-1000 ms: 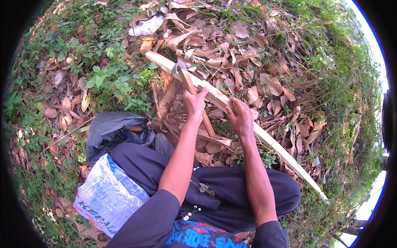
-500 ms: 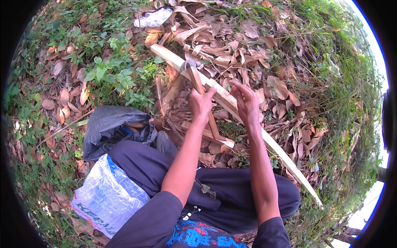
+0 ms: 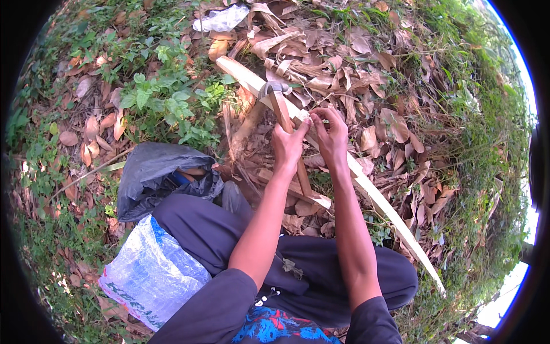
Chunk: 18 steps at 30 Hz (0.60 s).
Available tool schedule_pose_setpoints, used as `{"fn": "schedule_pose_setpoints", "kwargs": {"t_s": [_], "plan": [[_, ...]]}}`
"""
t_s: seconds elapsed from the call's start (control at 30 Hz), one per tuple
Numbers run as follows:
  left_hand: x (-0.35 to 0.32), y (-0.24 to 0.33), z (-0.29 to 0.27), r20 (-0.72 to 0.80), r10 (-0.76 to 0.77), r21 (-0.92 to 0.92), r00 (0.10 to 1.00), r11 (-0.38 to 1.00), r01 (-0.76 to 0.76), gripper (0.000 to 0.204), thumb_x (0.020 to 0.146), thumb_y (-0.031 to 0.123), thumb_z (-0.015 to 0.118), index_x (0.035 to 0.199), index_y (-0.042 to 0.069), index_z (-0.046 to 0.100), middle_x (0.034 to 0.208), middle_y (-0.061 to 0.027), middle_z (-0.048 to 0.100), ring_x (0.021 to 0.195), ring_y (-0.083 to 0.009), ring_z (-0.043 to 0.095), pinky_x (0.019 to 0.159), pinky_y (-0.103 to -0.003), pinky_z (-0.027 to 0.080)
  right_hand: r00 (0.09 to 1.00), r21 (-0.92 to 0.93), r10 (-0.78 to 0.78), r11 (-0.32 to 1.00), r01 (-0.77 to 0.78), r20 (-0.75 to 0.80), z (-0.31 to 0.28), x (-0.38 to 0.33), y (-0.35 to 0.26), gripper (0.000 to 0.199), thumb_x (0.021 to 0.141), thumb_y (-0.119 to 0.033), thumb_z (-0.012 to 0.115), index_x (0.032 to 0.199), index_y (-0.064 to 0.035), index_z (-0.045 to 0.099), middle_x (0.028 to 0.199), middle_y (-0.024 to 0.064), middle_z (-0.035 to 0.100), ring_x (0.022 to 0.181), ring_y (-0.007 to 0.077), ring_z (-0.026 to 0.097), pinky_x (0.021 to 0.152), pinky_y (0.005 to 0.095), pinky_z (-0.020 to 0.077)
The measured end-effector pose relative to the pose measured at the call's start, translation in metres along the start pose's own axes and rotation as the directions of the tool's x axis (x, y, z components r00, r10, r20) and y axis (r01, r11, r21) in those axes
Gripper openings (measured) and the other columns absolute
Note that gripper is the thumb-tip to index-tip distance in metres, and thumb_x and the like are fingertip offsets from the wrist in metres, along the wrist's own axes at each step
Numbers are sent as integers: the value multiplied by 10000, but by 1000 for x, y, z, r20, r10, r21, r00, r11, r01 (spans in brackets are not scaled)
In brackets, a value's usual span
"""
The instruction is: The person sits on the ground, retrieves a machete from a plastic bag, and uses it to split a long piece of wood into smaller sections. The person repeatedly strikes the wood with the machete to create smaller pieces.
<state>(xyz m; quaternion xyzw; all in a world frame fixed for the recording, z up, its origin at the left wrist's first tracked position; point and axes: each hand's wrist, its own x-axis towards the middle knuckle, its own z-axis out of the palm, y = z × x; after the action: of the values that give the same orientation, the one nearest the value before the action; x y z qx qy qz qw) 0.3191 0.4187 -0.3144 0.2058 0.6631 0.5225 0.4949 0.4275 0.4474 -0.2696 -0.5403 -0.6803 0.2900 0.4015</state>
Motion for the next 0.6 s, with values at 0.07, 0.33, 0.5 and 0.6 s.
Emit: {"fn": "schedule_pose_setpoints", "kwargs": {"t_s": [0.07, 0.33, 0.5, 0.6], "plan": [[-4, 4, 0, 3, -24, -13, 1000, 1000, 24, 368, 841, 269, 850, 993, 58, 590, 773, 17, 561, 566, -62, 478, 439, -239, 363, 1000, 10, 26, 1000, -26, 10, 1, -2, 0, 171, 973, -131, 668, 1043, 23, 686, 965, 159, 698, 877, 247, 677, 769, 372, 520], [-10, 4, -15, -43, 51, -73, 998, 996, -54, 390, 983, 386, 616, 1029, 0, 582, 826, -64, 588, 700, -157, 583, 522, -317, 471, 959, 246, 273, 927, -282, 71, -1, -4, -4, 179, 1007, -132, 629, 1118, -33, 727, 921, 85, 728, 854, 121, 658, 769, 296, 511], [-38, 49, -8, 211, 219, -391, 953, 912, -123, 298, 1059, 311, 430, 1118, 39, 538, 882, -31, 527, 705, -99, 536, 474, -246, 456, 977, 573, 178, 791, -214, 119, -13, -10, 14, 396, 997, -310, 586, 1180, 18, 709, 983, 99, 748, 907, 133, 659, 823, 300, 503], [-47, 72, 6, 311, 477, -169, 822, 879, -446, 345, 1084, 363, 484, 1141, 27, 533, 880, -29, 512, 806, -113, 510, 748, -290, 463, 971, 616, 111, 756, -222, 214, -22, -12, 21, 591, 1017, -468, 500, 1226, 54, 681, 1029, 109, 732, 974, 152, 640, 895, 315, 482]]}}
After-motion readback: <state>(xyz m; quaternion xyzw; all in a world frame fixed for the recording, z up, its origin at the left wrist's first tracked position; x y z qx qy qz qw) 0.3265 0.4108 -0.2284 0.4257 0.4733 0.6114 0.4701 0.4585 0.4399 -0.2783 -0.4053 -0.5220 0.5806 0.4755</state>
